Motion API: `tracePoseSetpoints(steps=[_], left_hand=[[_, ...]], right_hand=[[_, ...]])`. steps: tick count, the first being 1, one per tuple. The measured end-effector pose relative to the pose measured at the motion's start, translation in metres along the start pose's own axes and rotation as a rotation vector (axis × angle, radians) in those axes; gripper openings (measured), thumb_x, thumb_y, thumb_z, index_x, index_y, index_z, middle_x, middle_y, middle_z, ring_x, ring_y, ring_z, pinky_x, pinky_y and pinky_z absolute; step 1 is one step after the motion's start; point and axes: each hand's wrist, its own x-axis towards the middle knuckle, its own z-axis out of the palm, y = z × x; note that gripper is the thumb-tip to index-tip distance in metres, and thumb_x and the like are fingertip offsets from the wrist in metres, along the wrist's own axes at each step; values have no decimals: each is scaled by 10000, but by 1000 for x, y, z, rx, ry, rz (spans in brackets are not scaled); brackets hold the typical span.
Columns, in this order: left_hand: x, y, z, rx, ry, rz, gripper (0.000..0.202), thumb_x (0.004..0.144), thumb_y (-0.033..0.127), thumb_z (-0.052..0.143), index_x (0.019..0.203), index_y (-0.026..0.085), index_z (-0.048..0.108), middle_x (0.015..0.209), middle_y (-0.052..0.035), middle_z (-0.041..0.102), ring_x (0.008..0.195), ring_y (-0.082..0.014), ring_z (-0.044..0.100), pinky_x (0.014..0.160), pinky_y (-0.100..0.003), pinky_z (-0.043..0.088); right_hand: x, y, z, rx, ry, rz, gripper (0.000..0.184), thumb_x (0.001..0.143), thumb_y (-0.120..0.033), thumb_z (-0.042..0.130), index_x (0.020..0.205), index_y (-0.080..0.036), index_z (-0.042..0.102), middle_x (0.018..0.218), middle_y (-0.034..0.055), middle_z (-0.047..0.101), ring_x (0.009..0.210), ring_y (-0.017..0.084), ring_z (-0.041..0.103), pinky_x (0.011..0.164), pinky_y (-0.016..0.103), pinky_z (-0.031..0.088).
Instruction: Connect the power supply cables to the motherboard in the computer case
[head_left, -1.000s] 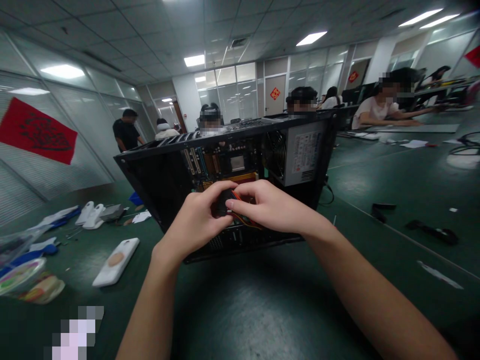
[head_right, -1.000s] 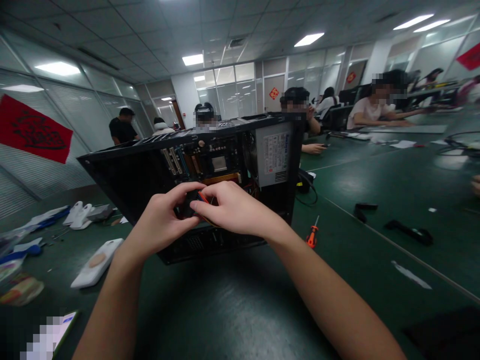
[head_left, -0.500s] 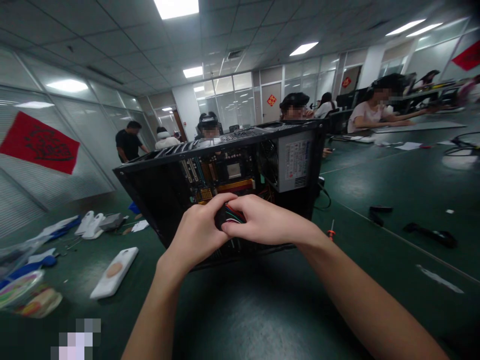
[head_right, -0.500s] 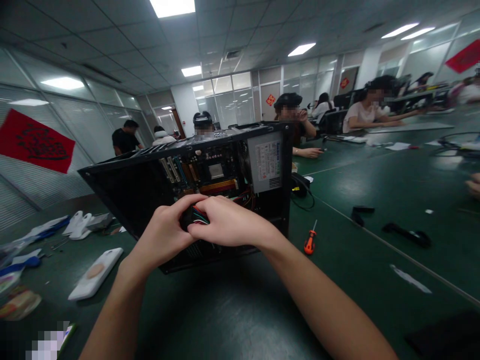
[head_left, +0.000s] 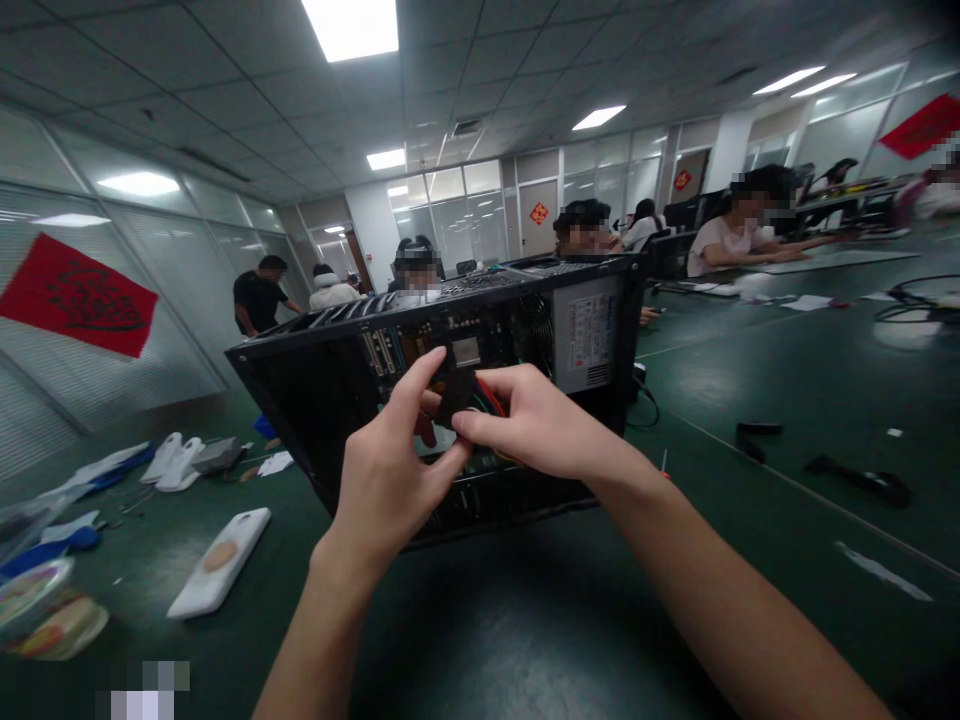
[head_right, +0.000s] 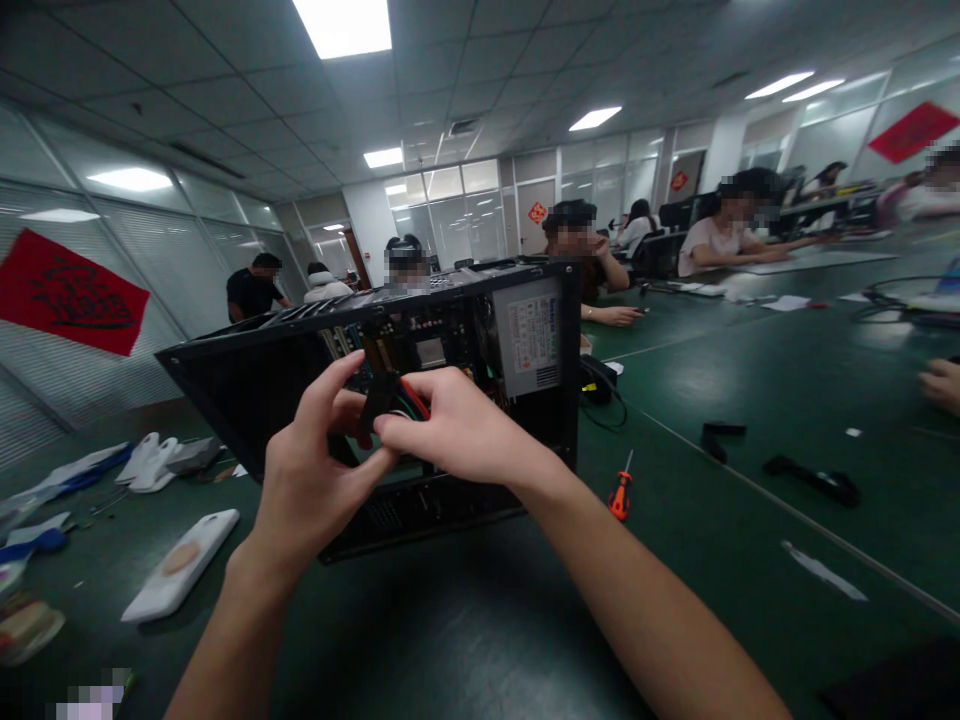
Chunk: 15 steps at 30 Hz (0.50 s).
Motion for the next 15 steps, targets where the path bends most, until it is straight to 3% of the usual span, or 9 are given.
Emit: tracePoseSetpoints(steps=[5, 15], left_hand=[[-1, 4, -2, 101, 147, 96, 503, 890, 236, 632, 1379, 261, 520, 1030, -18, 692, 793, -134, 660, 793, -251, 570], [-1, -1, -9, 217, 191, 146, 362, 904, 236, 628, 1265, 239, 596, 975, -16, 695, 801, -141, 672, 781, -242, 548]], right_hand=[[0, 0, 0, 103, 101, 20, 216, 821, -360, 657, 806, -146, 685, 698, 3, 612, 685, 146, 557, 609, 254, 451], [2, 6, 6, 122, 90, 10, 268, 842, -412, 682, 820, -145, 695, 751, 8, 647, 694, 136, 580, 626, 251, 466]])
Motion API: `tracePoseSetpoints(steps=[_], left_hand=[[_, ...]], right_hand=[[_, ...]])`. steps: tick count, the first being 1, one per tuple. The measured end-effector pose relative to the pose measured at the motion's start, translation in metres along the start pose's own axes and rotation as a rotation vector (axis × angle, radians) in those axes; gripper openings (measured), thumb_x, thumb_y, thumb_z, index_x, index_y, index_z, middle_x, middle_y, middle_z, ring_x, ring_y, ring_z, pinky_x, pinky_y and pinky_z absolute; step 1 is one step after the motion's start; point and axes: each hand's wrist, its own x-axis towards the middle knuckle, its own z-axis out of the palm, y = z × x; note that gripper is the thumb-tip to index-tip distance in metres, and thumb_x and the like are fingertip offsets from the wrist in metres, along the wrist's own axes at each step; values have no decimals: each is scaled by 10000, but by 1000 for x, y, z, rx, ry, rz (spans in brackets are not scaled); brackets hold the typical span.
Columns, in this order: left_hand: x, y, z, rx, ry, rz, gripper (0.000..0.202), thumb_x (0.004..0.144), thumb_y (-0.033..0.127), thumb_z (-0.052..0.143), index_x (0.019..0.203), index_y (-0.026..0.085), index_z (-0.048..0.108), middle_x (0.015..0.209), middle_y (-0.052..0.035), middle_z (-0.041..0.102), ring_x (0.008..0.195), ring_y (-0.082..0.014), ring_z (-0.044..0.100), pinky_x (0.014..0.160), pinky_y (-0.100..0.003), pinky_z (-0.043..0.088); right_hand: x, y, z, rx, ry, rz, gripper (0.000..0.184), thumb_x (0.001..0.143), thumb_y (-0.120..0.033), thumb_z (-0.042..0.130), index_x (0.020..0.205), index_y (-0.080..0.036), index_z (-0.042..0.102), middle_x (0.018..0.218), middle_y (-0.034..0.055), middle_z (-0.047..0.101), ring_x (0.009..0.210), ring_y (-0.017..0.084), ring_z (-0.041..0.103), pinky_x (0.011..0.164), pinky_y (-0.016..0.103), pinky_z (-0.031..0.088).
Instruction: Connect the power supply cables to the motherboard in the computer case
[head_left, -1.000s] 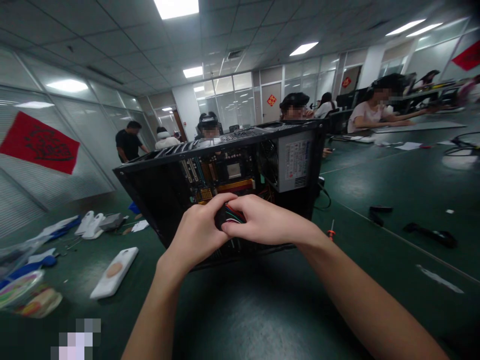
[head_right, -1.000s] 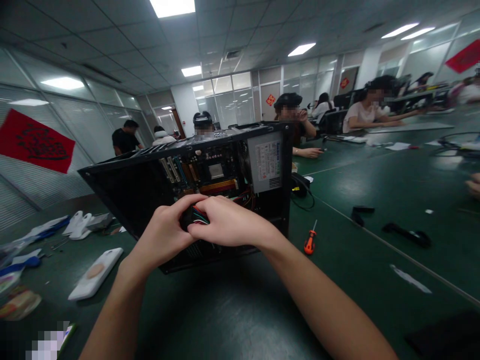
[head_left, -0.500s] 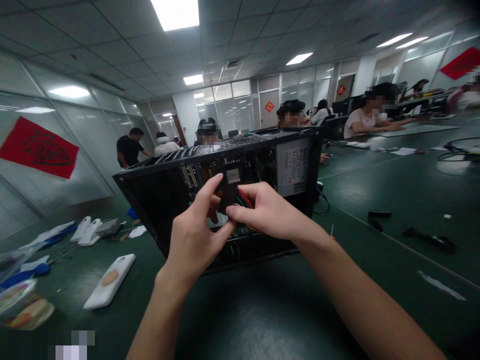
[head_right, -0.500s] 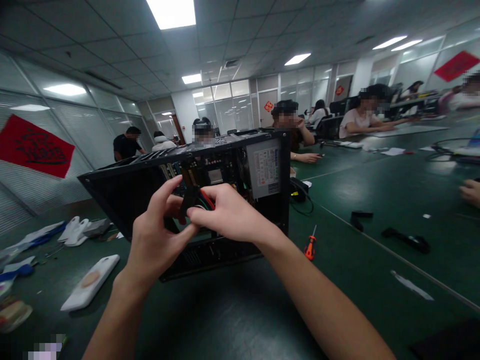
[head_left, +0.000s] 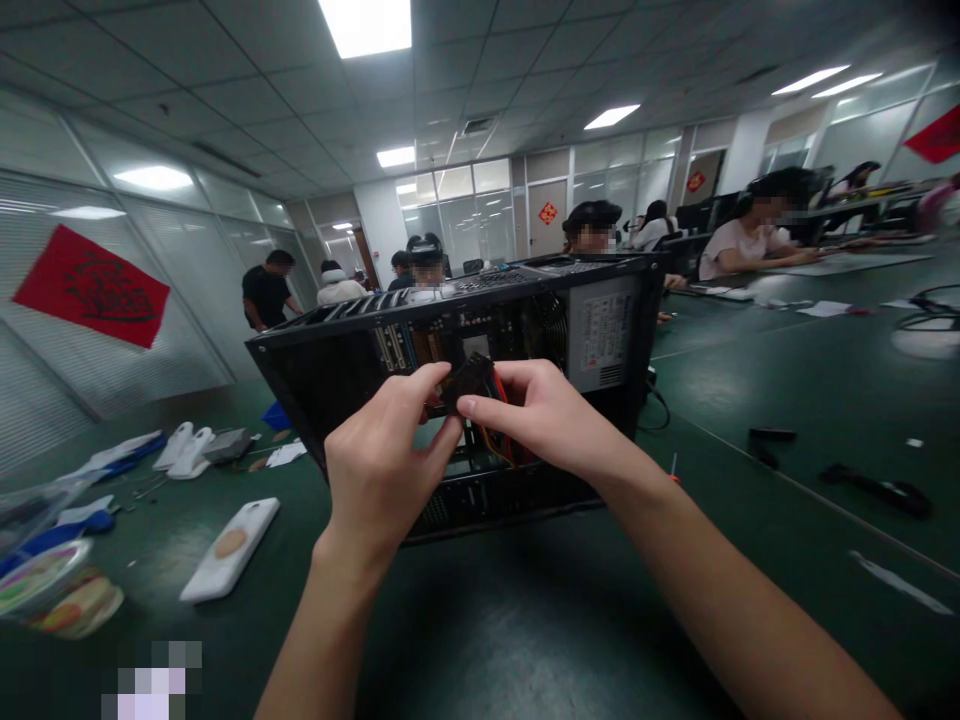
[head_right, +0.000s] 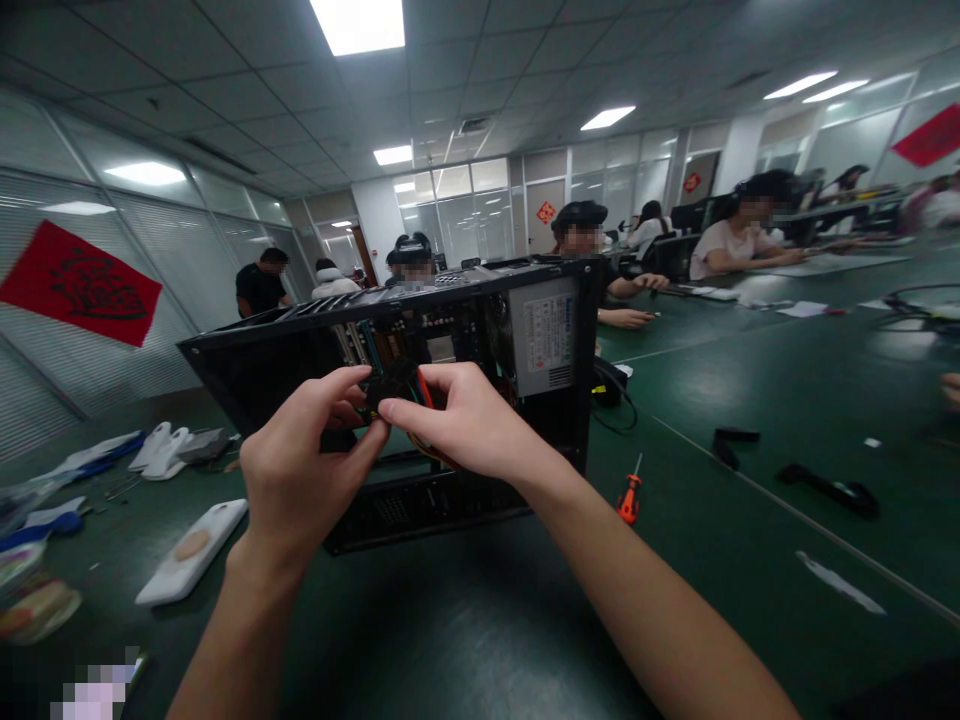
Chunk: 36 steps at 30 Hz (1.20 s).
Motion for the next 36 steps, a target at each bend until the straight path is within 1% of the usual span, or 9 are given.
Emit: tracePoseSetpoints(steps=[5, 9, 16, 21, 24, 27, 29, 32, 36], left_hand=[[-1, -1, 3, 2, -9, -13, 349, 898, 245, 635, 1246, 236, 608, 985, -25, 699, 831, -152, 680, 788, -246, 547], [-2, -2, 7, 19, -18, 5, 350, 913, 253, 624, 1261, 229, 601, 1012, -35, 712, 849, -156, 687, 767, -245, 539], [-9, -10, 11, 245, 135, 363, 285, 909, 175, 637, 1191, 218, 646, 1008, -54, 737, 840, -164, 695, 734, -261, 496], [-10, -14, 15, 301, 177, 449, 307, 889, 163, 671, 1194, 196, 654, 991, -59, 750, 829, -165, 700, 703, -271, 481], [-9, -22, 22, 317, 200, 430, 276, 885, 183, 680, 1161, 193, 672, 944, -53, 752, 784, -160, 697, 677, -272, 477], [-9, -31, 31, 319, 230, 360, 238, 893, 202, 666, 1129, 195, 694, 927, -55, 750, 783, -158, 700, 670, -266, 478], [-9, -35, 36, 318, 223, 311, 212, 903, 211, 650, 1106, 192, 707, 945, -59, 751, 801, -162, 703, 673, -264, 483], [-12, -35, 48, 321, 131, 219, 185, 929, 230, 616, 1077, 188, 718, 975, -57, 755, 812, -169, 702, 664, -266, 488], [-24, -39, 71, 274, -72, 107, 206, 964, 236, 558, 1073, 180, 723, 1028, -72, 756, 849, -188, 710, 693, -271, 518]], right_hand=[[3, 0, -10, 21, -34, -31, 327, 902, -478, 613, 903, -166, 710, 835, 20, 679, 813, 162, 632, 733, 274, 513], [5, 1, -15, 2, 69, -56, 324, 886, -414, 653, 1125, -199, 687, 898, 22, 691, 856, 166, 646, 742, 269, 521], [5, 3, -15, 15, 106, -120, 346, 880, -380, 672, 1151, -166, 683, 868, 26, 697, 721, 131, 623, 623, 236, 502], [4, 3, -19, -75, 46, -143, 327, 940, -340, 593, 1178, -138, 693, 963, 57, 720, 915, 182, 670, 810, 308, 557], [5, 11, -20, -231, 79, -199, 380, 1011, -301, 439, 1303, -156, 636, 1171, 91, 695, 1135, 219, 631, 1004, 399, 513], [8, 25, -17, -513, 64, -395, 489, 999, -170, 361, 1475, -189, 476, 1421, 116, 552, 1322, 232, 511, 1134, 462, 415], [12, 36, -13, -745, 61, -528, 527, 973, -126, 383, 1490, -200, 456, 1503, 130, 456, 1388, 260, 426, 1149, 489, 395], [19, 54, -8, -1006, 112, -578, 458, 976, -146, 424, 1419, -179, 534, 1448, 153, 491, 1330, 288, 447, 1097, 474, 443], [24, 83, -16, -1200, 71, -392, 349, 988, -190, 454, 1300, -167, 610, 1235, 140, 609, 1136, 268, 554, 946, 382, 515]])
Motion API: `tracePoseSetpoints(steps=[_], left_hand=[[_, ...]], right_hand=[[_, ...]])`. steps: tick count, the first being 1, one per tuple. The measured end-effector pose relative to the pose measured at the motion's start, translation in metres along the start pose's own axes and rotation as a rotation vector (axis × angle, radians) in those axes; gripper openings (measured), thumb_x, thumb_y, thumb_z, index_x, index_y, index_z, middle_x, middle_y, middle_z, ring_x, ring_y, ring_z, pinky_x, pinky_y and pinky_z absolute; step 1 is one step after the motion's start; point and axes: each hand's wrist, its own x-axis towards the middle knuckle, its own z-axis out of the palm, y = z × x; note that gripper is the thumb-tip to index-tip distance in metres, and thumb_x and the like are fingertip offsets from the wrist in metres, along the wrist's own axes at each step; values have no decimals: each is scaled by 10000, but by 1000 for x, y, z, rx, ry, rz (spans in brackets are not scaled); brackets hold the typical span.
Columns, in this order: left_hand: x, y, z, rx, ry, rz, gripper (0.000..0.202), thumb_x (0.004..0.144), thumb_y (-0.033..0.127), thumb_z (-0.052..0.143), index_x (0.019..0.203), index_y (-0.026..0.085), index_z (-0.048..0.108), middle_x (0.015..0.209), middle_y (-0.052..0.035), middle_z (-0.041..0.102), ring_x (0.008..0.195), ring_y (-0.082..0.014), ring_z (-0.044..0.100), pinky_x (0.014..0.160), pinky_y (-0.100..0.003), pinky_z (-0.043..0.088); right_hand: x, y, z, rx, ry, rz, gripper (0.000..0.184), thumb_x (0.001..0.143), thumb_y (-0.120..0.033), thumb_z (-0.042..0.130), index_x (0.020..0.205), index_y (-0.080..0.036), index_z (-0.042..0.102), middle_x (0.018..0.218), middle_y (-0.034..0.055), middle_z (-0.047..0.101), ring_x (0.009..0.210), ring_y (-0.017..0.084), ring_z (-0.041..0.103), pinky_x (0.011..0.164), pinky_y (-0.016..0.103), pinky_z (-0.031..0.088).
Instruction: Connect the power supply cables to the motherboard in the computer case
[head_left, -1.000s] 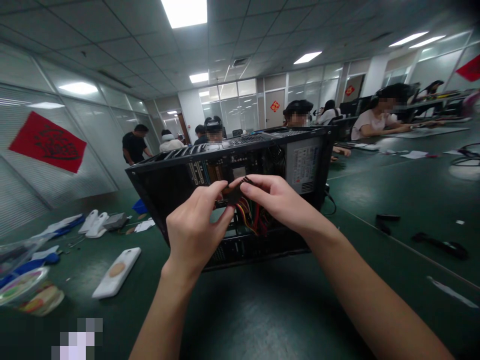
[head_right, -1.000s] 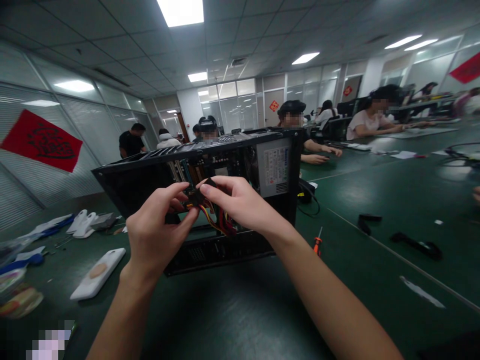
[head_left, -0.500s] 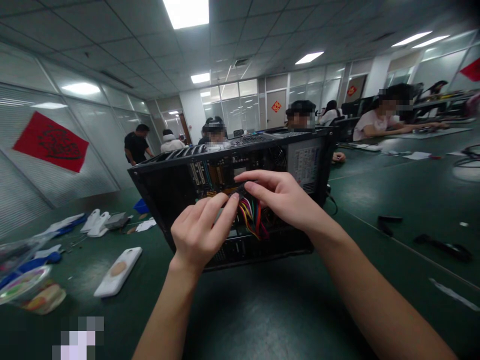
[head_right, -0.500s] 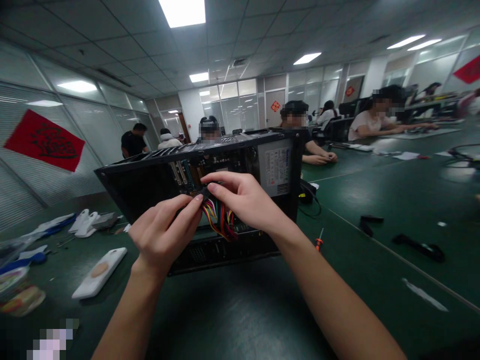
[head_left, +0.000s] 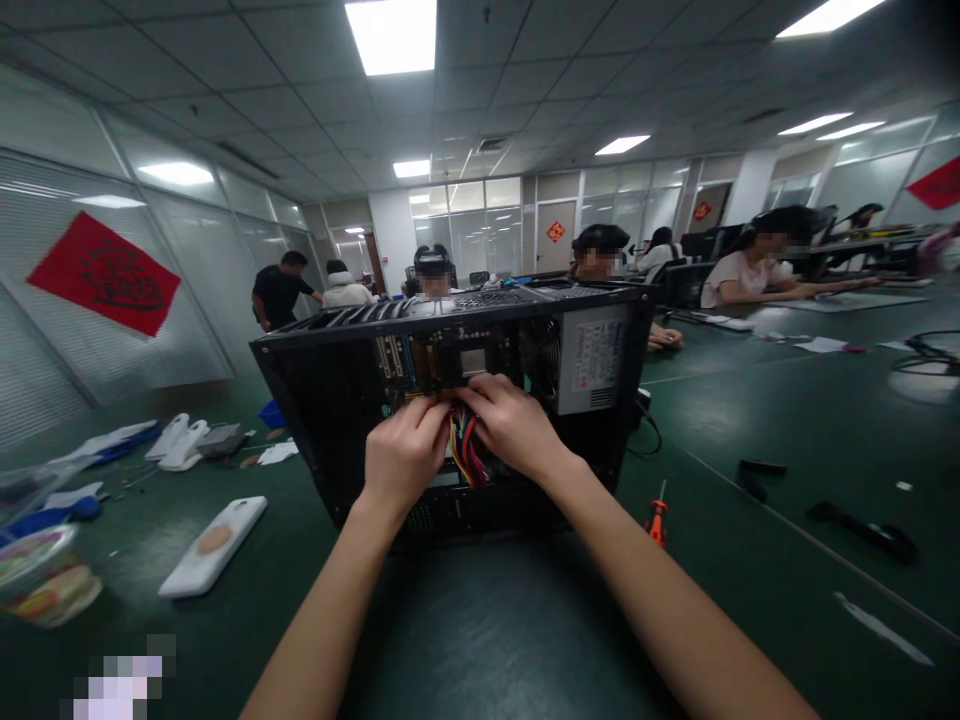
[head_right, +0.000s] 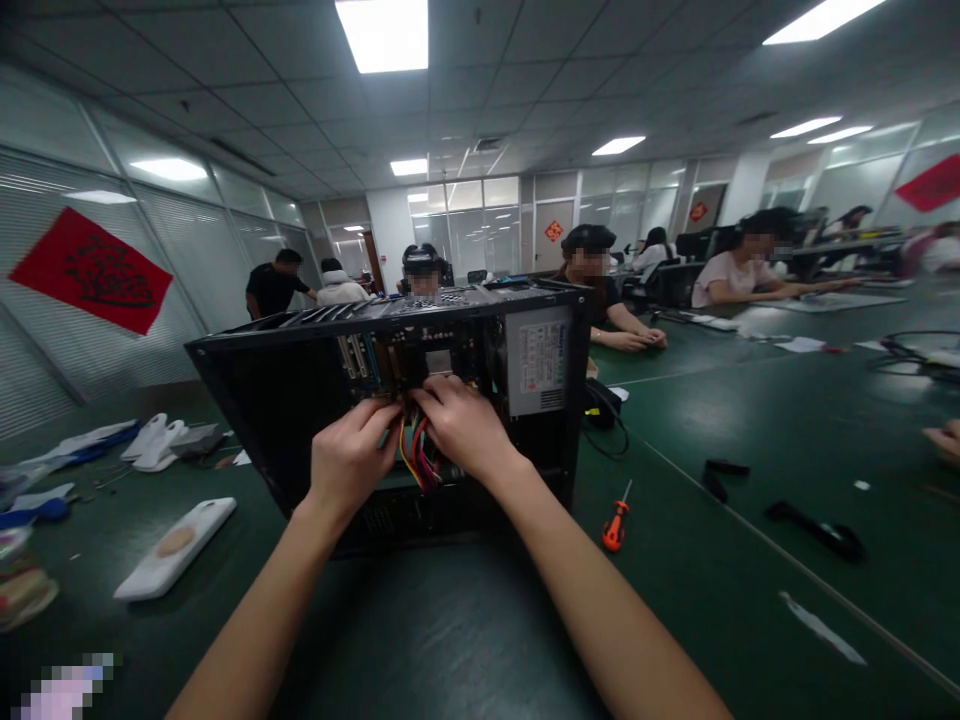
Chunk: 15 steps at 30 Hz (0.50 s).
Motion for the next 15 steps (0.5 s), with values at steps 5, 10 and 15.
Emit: tracePoseSetpoints(steps=[5, 10, 15], left_hand=[[-19, -8, 33, -146, -272, -123, 259, 965, 243, 545, 1150, 186, 717, 1088, -83, 750, 954, -228, 719, 807, -311, 569], [-14, -12, 53, -278, -474, -184, 295, 971, 235, 529, 1204, 209, 708, 1195, -71, 728, 1096, -230, 688, 960, -320, 533], [12, -5, 70, -158, -704, 34, 304, 975, 220, 491, 1192, 228, 703, 1125, -78, 730, 1029, -241, 699, 842, -317, 538]], right_hand=[[-18, 36, 22, 25, -278, 256, 280, 967, -150, 466, 1182, -166, 644, 1220, 116, 598, 1111, 212, 589, 946, 309, 476], [-21, 43, 33, 64, -359, 400, 243, 921, -190, 515, 1115, -163, 659, 1253, 107, 605, 1151, 220, 588, 912, 298, 472], [-17, 34, 32, 27, -384, 313, 210, 890, -225, 529, 1027, -169, 678, 1177, 98, 645, 1020, 229, 642, 807, 315, 491]])
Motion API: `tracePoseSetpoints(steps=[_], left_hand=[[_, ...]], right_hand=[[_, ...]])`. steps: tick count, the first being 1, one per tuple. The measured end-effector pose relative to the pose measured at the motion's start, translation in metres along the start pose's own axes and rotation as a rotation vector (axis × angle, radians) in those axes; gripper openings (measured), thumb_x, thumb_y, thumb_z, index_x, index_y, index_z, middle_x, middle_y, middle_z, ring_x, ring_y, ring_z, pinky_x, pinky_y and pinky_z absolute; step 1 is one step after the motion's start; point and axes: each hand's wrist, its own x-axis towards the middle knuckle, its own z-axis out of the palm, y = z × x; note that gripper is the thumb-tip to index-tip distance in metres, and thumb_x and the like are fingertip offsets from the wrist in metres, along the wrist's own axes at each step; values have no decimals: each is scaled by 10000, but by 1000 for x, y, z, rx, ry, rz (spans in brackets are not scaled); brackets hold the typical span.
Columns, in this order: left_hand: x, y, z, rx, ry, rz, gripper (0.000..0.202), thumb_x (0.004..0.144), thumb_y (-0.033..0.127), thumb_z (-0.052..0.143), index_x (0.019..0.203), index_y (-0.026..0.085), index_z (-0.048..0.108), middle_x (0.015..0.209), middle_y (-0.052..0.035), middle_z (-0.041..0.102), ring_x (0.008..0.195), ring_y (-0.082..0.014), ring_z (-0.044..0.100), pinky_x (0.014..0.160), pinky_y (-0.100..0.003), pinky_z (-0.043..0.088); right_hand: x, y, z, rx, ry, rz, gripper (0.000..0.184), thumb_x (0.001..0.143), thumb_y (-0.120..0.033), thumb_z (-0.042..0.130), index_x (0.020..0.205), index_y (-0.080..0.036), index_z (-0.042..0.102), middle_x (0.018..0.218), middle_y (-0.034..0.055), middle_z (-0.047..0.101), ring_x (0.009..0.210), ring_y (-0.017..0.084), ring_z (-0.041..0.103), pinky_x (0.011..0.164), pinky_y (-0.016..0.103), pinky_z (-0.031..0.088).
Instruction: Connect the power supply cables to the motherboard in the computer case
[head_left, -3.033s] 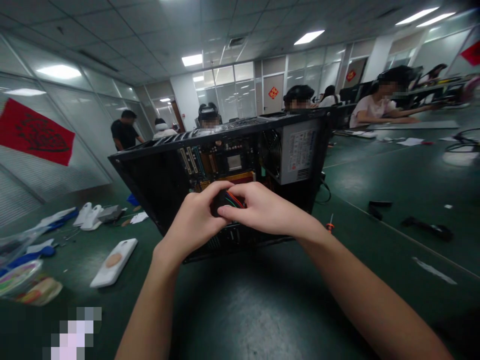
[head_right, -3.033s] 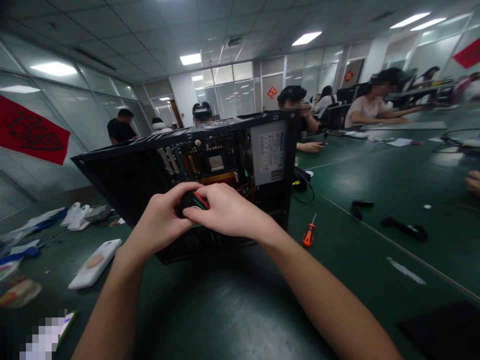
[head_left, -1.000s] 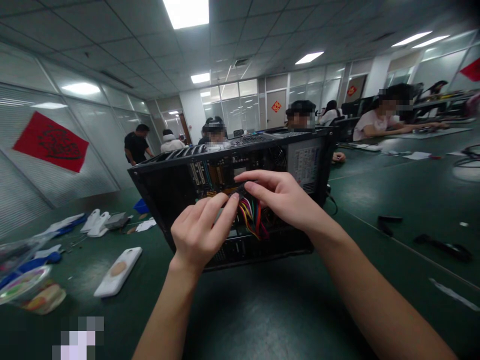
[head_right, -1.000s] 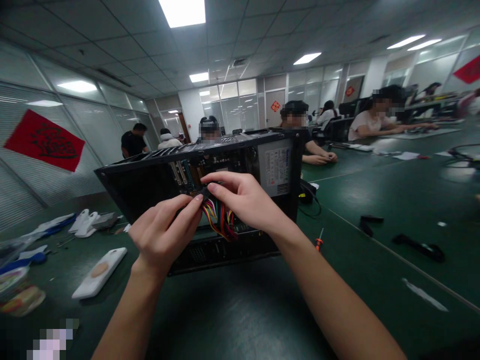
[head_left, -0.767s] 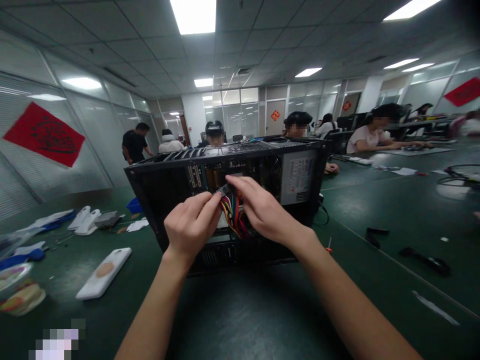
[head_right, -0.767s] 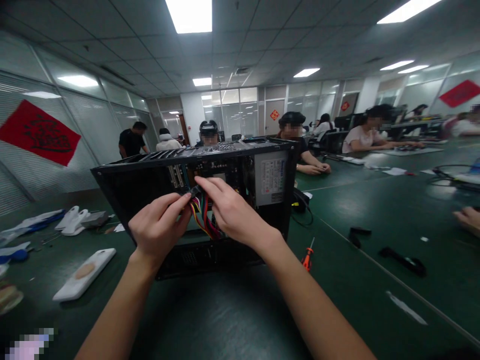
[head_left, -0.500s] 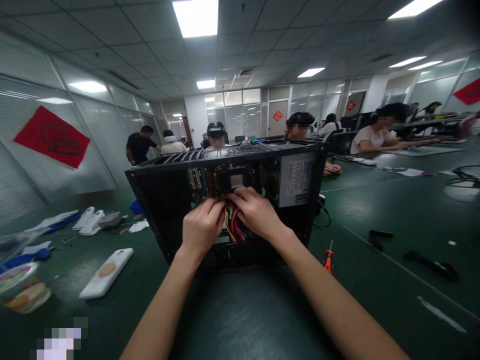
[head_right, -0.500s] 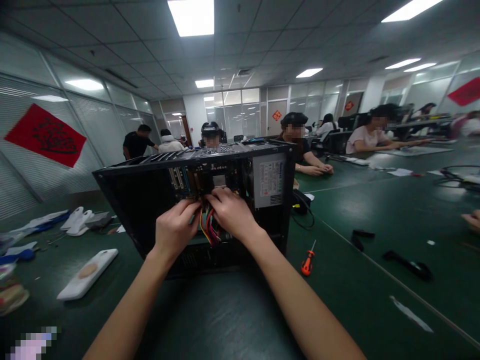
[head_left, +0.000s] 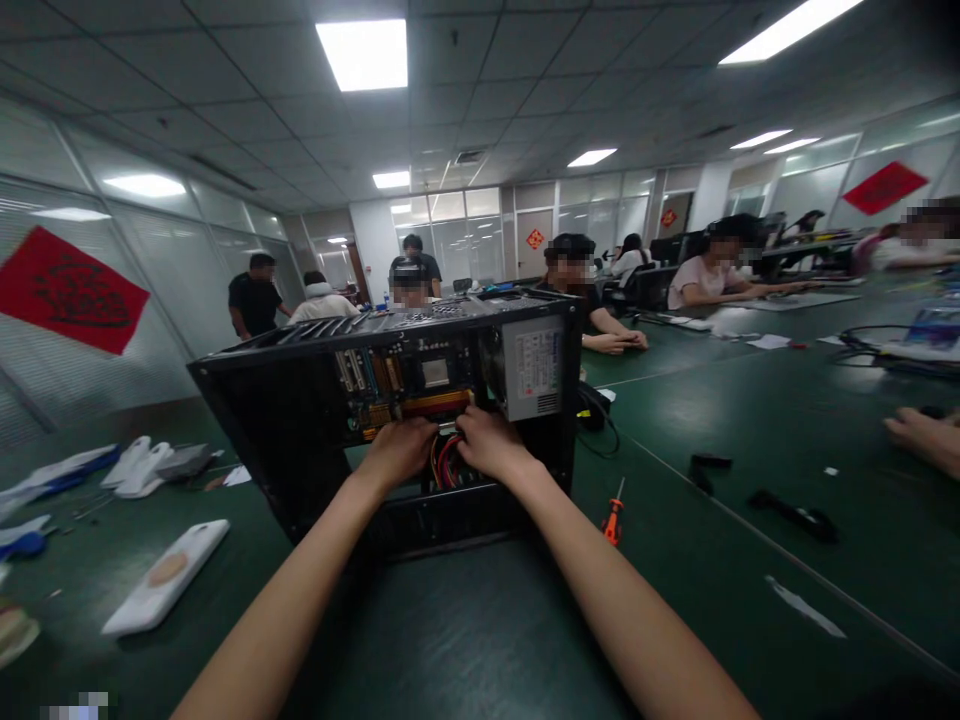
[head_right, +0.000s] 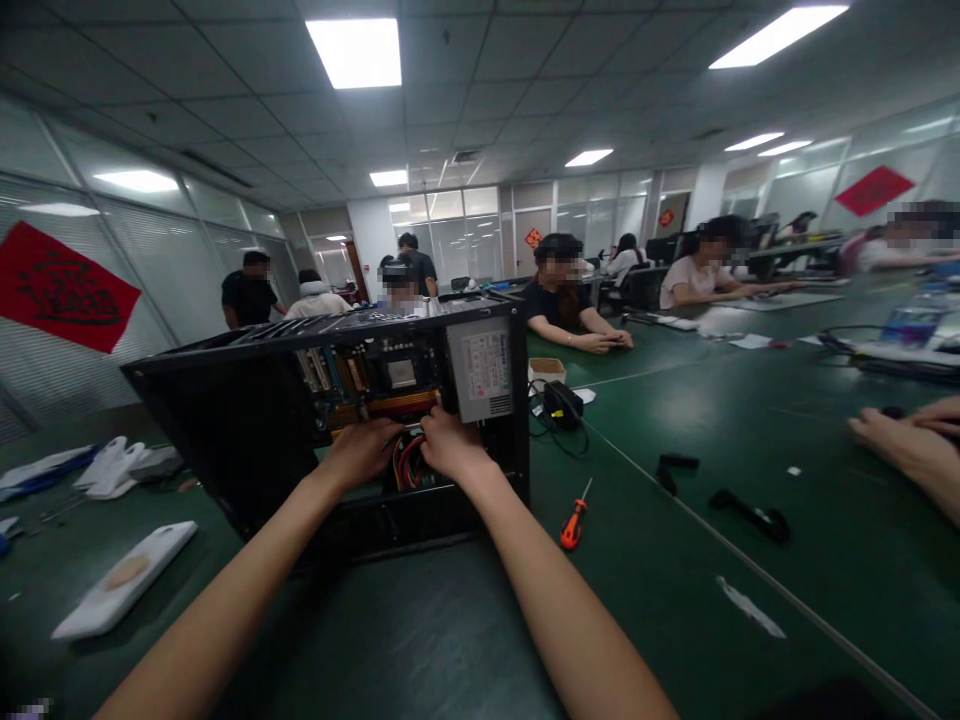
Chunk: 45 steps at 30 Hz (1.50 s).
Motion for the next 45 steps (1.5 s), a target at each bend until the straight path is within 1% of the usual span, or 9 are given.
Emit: tracePoseSetpoints(steps=[3, 5, 12, 15, 26, 31, 36, 39, 45], left_hand=[[8, 1, 1, 63, -78, -8, 307, 972, 234, 502, 1207, 246, 699, 1073, -73, 724, 998, -245, 698, 761, -306, 530], [8, -1, 3, 64, -82, -23, 314, 972, 244, 517, 1232, 261, 690, 1096, -65, 710, 998, -229, 692, 759, -291, 526], [4, -13, 13, -80, 50, -73, 295, 979, 239, 532, 1215, 236, 709, 1233, -58, 683, 1083, -193, 666, 930, -284, 521], [6, -12, 12, -102, 35, -81, 287, 964, 221, 558, 1201, 240, 720, 1206, -56, 695, 1093, -192, 663, 944, -286, 519], [6, -10, 11, 16, -19, -56, 281, 974, 221, 530, 1183, 224, 717, 1162, -79, 704, 1075, -206, 661, 920, -296, 511], [9, -7, 7, 32, -52, -90, 270, 972, 226, 533, 1178, 207, 706, 1141, -70, 700, 1077, -213, 661, 896, -291, 509], [11, -3, 3, 105, -121, -98, 272, 985, 238, 489, 1168, 194, 685, 1142, -86, 675, 1029, -240, 678, 794, -323, 521], [12, -3, 4, 125, -101, -131, 273, 978, 252, 495, 1174, 206, 680, 1142, -78, 685, 1005, -255, 689, 748, -331, 517], [11, -6, 6, 95, -35, -207, 252, 959, 329, 556, 1133, 255, 722, 1105, -56, 742, 1014, -253, 696, 762, -316, 503]], right_hand=[[1, 0, 0, 14, 20, 5, 206, 882, -232, 537, 1014, -169, 682, 1180, 100, 647, 1045, 224, 636, 804, 302, 487], [3, 1, 1, 32, 1, 7, 207, 876, -247, 550, 1012, -172, 687, 1164, 93, 655, 1040, 224, 639, 807, 300, 484], [6, 3, 5, 75, -15, -9, 217, 875, -289, 579, 1018, -177, 698, 1145, 91, 664, 1039, 232, 650, 839, 306, 478], [6, 3, 4, 62, -28, -15, 207, 882, -295, 582, 1004, -183, 705, 1155, 93, 668, 1035, 234, 658, 838, 306, 484], [7, -1, 2, 28, -63, -46, 238, 881, -303, 595, 1026, -175, 735, 1145, 121, 698, 1003, 258, 695, 767, 299, 503], [7, 0, 4, 22, -61, -74, 242, 865, -302, 603, 1019, -174, 739, 1103, 119, 713, 989, 270, 699, 761, 310, 507], [4, -2, -1, -4, -67, -111, 226, 879, -326, 611, 991, -184, 747, 1087, 123, 719, 962, 264, 703, 749, 303, 502], [4, -2, -2, -1, -61, -128, 227, 883, -321, 604, 998, -190, 748, 1085, 117, 719, 949, 260, 703, 738, 301, 498], [8, 2, 3, 13, -47, -127, 221, 880, -330, 614, 994, -192, 745, 1072, 112, 716, 969, 257, 690, 743, 292, 488]])
